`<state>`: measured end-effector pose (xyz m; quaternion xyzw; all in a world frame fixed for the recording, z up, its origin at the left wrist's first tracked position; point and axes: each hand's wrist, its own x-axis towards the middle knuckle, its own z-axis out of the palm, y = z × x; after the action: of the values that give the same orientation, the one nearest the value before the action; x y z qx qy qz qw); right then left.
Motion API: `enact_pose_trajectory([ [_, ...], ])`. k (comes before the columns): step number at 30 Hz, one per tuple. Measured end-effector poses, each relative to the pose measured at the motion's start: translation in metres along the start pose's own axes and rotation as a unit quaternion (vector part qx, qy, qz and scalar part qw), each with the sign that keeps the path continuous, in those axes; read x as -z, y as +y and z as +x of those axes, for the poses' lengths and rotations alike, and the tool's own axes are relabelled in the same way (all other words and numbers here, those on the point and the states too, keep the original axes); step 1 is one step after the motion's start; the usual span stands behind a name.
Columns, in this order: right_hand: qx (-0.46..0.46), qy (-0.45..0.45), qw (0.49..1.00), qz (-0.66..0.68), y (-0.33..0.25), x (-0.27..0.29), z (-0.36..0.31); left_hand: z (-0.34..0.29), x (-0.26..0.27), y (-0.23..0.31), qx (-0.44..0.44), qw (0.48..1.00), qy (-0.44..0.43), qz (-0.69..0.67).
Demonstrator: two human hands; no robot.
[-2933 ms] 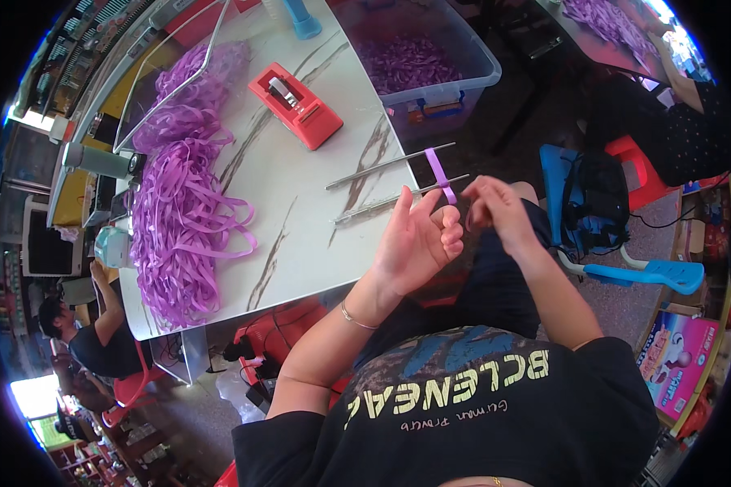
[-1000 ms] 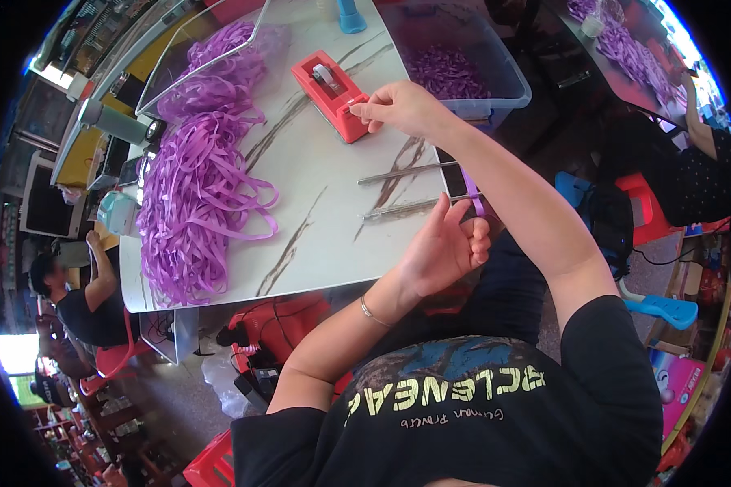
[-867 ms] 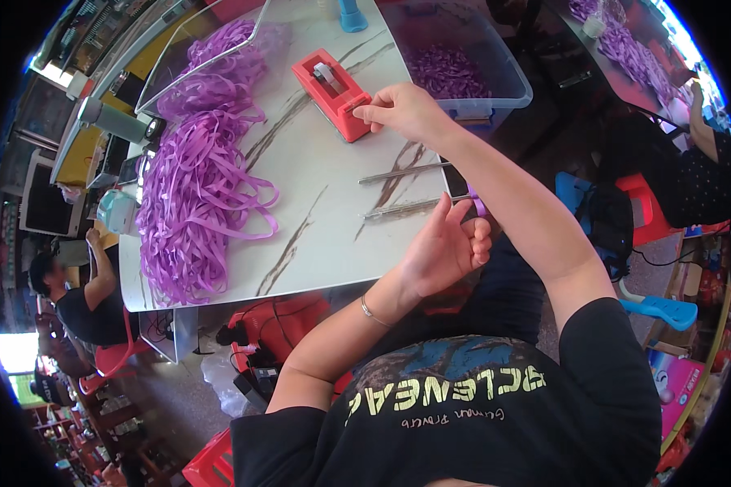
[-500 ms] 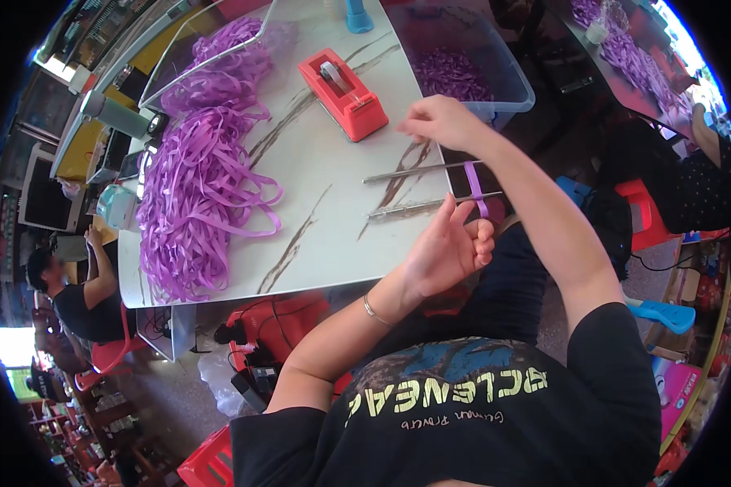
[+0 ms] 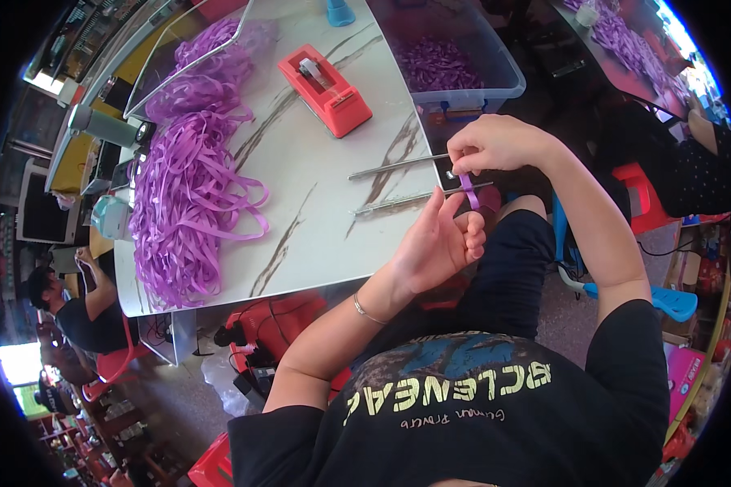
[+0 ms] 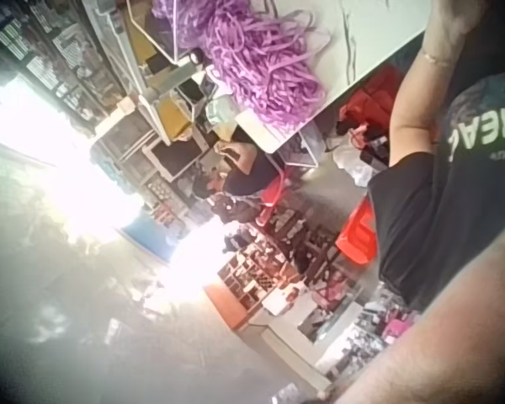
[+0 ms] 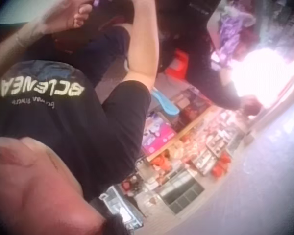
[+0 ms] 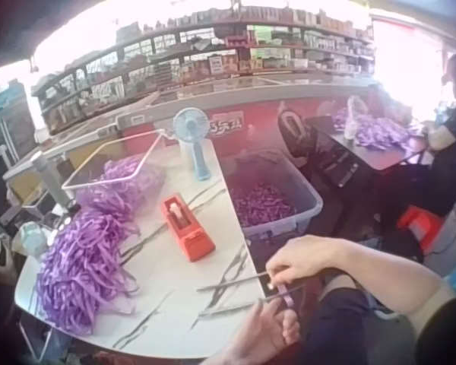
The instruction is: Using a metal rod jig to wind purple ribbon into decorative bows.
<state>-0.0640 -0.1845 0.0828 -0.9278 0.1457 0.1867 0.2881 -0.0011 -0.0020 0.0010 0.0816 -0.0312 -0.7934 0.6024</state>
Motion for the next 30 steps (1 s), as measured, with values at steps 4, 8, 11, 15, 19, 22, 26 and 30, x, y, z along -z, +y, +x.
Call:
enact_pose_trajectory([
  [4,-0.015,0.038,0.998,-0.048,0.001,-0.005,-0.002,0.001,-0.001,0.0,-0.004,1.0,0.002,0.004],
  [8,-0.001,0.1,0.987,-0.125,0.003,-0.011,-0.003,0.001,-0.001,0.0,-0.005,1.0,0.005,0.003],
  [11,-0.015,0.126,0.983,-0.136,0.003,-0.015,-0.005,0.001,-0.003,0.0,-0.003,1.0,0.009,0.002],
  [15,-0.069,0.154,0.972,-0.166,0.001,-0.02,-0.01,0.001,-0.002,0.0,-0.003,1.0,0.009,0.006],
  [19,-0.11,0.21,0.958,-0.161,0.028,-0.036,-0.013,0.0,-0.002,0.0,-0.006,1.0,0.011,0.01],
  [22,0.016,0.305,0.907,0.291,0.096,-0.076,0.006,0.002,-0.003,-0.001,-0.001,1.0,0.008,0.007],
  [26,0.039,0.068,0.687,0.722,0.091,-0.127,0.025,0.001,-0.005,0.0,-0.004,1.0,0.012,0.01],
  [30,0.138,-0.023,0.555,0.82,0.077,-0.157,0.033,0.002,-0.006,0.0,0.002,1.0,-0.01,0.021],
])
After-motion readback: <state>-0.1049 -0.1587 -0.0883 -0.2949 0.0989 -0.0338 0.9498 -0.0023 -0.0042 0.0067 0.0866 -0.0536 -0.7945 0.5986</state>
